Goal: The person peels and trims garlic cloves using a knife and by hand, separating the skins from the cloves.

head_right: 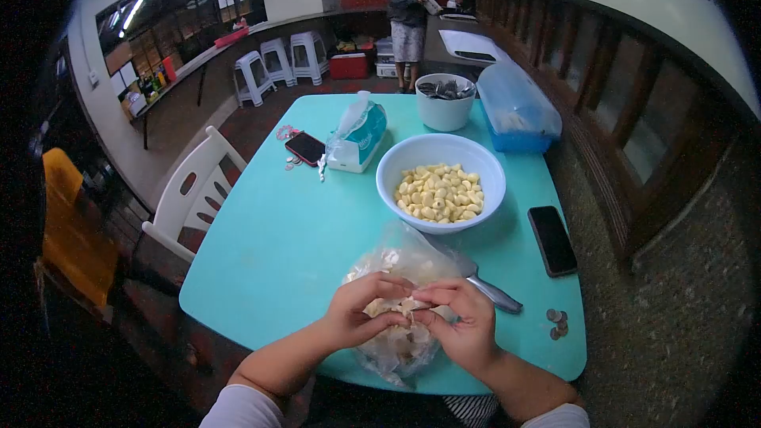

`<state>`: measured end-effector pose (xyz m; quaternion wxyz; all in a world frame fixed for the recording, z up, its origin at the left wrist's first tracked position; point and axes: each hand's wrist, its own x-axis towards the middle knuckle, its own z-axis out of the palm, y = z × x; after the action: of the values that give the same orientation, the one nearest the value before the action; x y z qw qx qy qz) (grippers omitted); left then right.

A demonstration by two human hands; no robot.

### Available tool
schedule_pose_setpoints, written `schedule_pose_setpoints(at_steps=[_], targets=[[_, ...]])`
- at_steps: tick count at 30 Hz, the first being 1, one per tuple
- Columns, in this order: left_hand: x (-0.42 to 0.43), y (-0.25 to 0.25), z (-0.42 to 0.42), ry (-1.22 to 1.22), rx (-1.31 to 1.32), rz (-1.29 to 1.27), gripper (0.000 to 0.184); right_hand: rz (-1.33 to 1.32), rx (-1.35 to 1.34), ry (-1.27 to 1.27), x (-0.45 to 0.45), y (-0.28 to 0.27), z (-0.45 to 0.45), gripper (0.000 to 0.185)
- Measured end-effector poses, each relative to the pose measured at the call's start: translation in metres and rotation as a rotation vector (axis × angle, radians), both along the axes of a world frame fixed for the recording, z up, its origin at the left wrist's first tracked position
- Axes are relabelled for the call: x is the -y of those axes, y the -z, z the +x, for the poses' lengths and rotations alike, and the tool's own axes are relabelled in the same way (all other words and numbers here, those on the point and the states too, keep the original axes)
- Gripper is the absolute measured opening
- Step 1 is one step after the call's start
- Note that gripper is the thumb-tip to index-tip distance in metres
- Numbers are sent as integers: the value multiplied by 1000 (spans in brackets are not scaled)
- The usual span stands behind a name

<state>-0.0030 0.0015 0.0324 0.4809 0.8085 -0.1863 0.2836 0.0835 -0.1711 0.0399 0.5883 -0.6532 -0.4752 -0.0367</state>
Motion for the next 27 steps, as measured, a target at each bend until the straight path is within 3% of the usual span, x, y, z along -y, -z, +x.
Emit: schedule_pose_setpoints(at_steps=[16, 27], targets=[[5, 14, -6, 113, -167, -275, 36, 57, -406, -228, 1, 11, -5, 23], [11, 9, -13, 35, -197, -276, 38, 11, -356, -219, 3, 12, -6, 21]])
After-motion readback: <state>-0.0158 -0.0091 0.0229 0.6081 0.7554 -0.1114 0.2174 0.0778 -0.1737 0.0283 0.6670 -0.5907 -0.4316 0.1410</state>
